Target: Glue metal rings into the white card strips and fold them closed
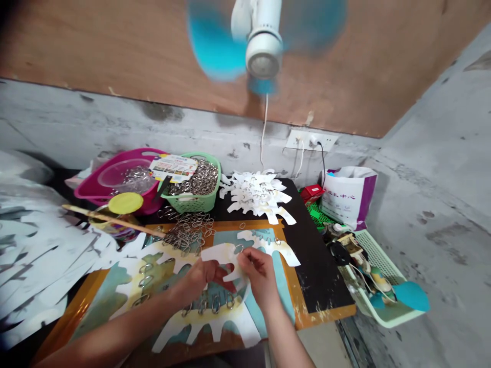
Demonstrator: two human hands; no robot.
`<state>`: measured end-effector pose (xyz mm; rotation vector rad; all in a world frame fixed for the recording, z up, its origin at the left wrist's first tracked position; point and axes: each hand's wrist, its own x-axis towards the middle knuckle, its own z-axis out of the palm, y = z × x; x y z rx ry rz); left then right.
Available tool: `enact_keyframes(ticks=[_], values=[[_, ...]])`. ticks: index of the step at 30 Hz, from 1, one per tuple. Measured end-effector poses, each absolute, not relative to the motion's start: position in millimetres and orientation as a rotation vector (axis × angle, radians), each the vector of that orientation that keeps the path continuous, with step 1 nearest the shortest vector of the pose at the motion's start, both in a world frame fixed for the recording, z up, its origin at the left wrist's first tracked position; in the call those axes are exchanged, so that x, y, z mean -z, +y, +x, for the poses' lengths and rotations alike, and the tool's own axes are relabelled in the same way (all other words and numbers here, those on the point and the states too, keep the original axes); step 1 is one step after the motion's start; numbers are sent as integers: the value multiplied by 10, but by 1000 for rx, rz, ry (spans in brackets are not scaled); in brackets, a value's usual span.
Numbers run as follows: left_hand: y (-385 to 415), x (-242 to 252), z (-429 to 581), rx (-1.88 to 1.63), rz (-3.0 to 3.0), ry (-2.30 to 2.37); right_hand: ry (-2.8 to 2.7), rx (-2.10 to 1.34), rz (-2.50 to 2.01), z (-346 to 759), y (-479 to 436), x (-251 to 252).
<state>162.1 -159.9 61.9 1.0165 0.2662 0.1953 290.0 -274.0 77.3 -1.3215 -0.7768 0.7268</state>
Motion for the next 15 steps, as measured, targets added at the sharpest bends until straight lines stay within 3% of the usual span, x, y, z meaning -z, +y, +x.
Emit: enact_keyframes(ticks=[5,10,15], values=[[-1699,-664,1719,-426,1297,666,-823,-598,-1468,2882,-2666,-882],[-1687,-742,1797,-499,1084,541,-662,-869,-1190,2999,-2677,-849],[-1671,-642,1789,-482,895,587,-562,-827,-1200,3027,-2690,-739]])
